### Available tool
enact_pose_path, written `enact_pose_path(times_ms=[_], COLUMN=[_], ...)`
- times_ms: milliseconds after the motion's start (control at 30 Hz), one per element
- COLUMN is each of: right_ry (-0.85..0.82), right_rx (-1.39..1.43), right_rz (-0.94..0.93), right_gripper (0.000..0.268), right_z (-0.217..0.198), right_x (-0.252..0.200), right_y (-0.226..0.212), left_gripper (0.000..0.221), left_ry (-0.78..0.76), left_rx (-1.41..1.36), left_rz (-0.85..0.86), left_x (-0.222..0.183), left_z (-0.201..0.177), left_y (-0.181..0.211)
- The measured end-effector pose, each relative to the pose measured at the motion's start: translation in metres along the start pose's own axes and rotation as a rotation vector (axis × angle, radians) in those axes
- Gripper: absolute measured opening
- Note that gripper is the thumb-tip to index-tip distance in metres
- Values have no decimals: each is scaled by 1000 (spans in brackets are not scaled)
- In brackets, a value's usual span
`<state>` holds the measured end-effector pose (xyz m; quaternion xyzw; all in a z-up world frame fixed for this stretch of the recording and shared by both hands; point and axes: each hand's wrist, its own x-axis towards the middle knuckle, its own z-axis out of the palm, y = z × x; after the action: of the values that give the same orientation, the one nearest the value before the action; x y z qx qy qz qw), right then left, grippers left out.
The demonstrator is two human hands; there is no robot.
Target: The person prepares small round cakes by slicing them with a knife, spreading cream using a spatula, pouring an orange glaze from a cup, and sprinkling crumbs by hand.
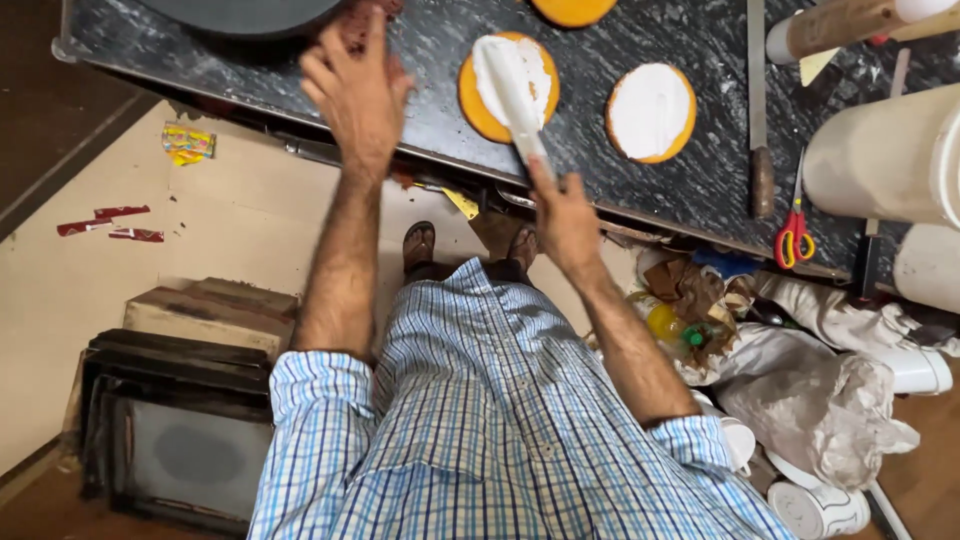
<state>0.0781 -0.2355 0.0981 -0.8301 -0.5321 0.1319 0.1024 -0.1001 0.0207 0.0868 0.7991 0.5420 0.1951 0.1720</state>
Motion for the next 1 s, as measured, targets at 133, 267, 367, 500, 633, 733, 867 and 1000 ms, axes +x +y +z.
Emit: enact_pose_path(times_ms=[133, 267, 367, 500, 633, 733, 867, 1000], right_ry=[-51, -56, 40, 226, 18, -143, -65, -89], right_rx=[94, 223, -117, -93, 100, 54, 226, -205], right_rz=[-65, -72, 43, 17, 36, 20, -79, 179], right_gripper=[57, 57, 53, 52, 52, 53, 58, 60], right_z=[0, -9, -11, -13, 5, 11, 5, -3], right_x=[-24, -31, -6, 18, -13, -41, -41, 16], right_y=[-12, 16, 33, 46, 21, -11, -13, 15], left_gripper=[77, 79, 86, 88, 93, 98, 101, 101], left_ry=[64, 163, 106, 18, 205, 267, 183, 46], left_rx=[-16, -48, -29, 73, 126, 132, 99, 81], left_rz=[-24, 37, -30, -79, 115, 183, 179, 107], left_x=[16, 17, 24, 17, 5, 5, 7, 12], left_z=[10, 34, 41, 42, 62, 75, 72, 62], left_y=[-44, -74, -75, -68, -79, -86, -89, -81])
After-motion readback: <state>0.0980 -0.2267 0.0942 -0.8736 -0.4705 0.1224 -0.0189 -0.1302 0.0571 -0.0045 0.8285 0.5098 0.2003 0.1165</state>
